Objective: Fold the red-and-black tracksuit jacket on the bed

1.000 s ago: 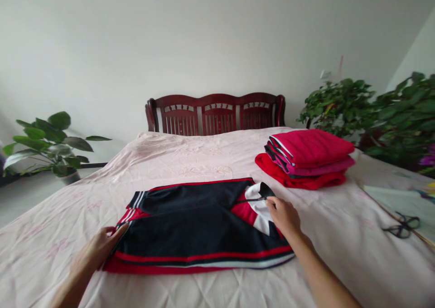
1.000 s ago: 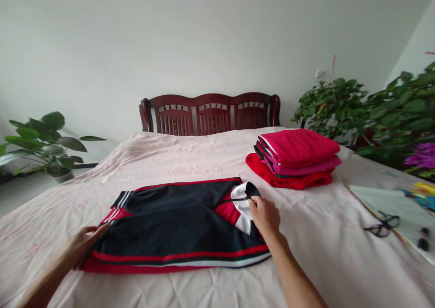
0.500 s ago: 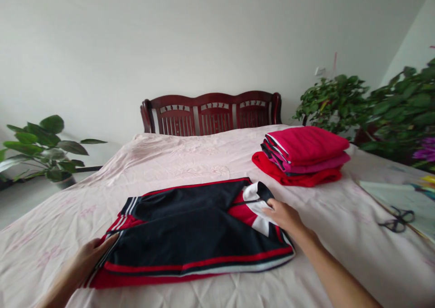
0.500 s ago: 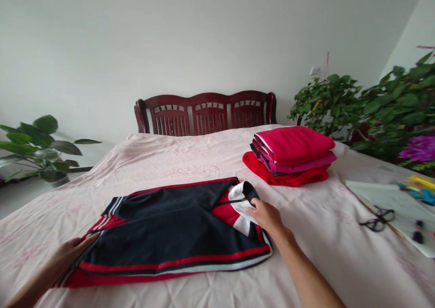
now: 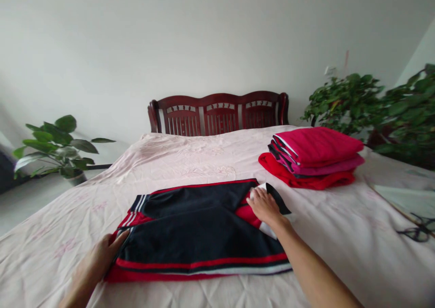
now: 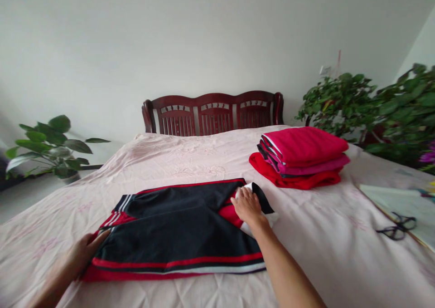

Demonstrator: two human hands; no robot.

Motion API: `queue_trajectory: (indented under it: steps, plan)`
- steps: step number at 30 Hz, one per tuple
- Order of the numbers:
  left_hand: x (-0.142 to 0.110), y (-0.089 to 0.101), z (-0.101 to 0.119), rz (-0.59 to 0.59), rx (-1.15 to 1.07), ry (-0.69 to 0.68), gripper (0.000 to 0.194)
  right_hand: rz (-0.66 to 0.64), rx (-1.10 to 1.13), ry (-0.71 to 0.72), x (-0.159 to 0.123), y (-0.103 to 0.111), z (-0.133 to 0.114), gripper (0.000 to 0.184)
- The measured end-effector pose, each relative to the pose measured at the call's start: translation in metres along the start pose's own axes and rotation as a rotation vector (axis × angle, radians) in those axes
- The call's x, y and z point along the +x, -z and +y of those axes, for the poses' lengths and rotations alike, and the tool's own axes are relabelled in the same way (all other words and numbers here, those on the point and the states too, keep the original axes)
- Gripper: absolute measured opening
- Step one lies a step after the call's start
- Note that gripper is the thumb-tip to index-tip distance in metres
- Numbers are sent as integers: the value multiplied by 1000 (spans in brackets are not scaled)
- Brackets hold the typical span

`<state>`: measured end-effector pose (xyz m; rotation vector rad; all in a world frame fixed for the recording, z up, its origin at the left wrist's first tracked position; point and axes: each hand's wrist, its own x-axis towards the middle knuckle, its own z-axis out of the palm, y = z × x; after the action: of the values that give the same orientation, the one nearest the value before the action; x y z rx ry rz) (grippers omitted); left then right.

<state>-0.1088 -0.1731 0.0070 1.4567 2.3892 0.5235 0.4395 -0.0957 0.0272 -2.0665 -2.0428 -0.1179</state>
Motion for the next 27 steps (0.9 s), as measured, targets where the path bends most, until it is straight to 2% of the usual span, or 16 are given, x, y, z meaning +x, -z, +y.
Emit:
queue_trajectory:
  steps: [3, 6, 9, 12, 14, 17, 19, 21, 24, 27]
  plan:
    - [-7, 4, 7, -11, 61, 35, 70, -73, -22, -147, 4, -19, 12, 60]
    - [-12, 4, 10, 10, 68, 48, 79, -57, -20, -162, 6, -24, 21, 59]
    - [-14, 2, 10, 32, 23, 41, 85, -70, -35, -192, 8, -16, 18, 58]
    - [-13, 4, 10, 40, -27, 39, 85, -67, -61, -209, 10, 0, -4, 56]
    - [-11, 6, 10, 43, -83, 36, 81, -4, -8, -101, 9, 11, -34, 56]
    - [-9, 12, 13, 8, -312, -7, 76, 75, 260, 202, 1, 23, -106, 57]
    - [-10, 15, 18, -109, -552, -36, 74, 26, 506, 355, -8, 26, -164, 58]
    - [-12, 21, 25, -280, -751, -18, 72, -81, 749, 443, -15, 24, -219, 62]
    - [-14, 31, 35, -512, -903, 80, 63, -289, 1095, 412, -17, 13, -286, 63]
    - [-10, 41, 41, -619, -992, 186, 56, -461, 1405, 259, -11, -4, -327, 65]
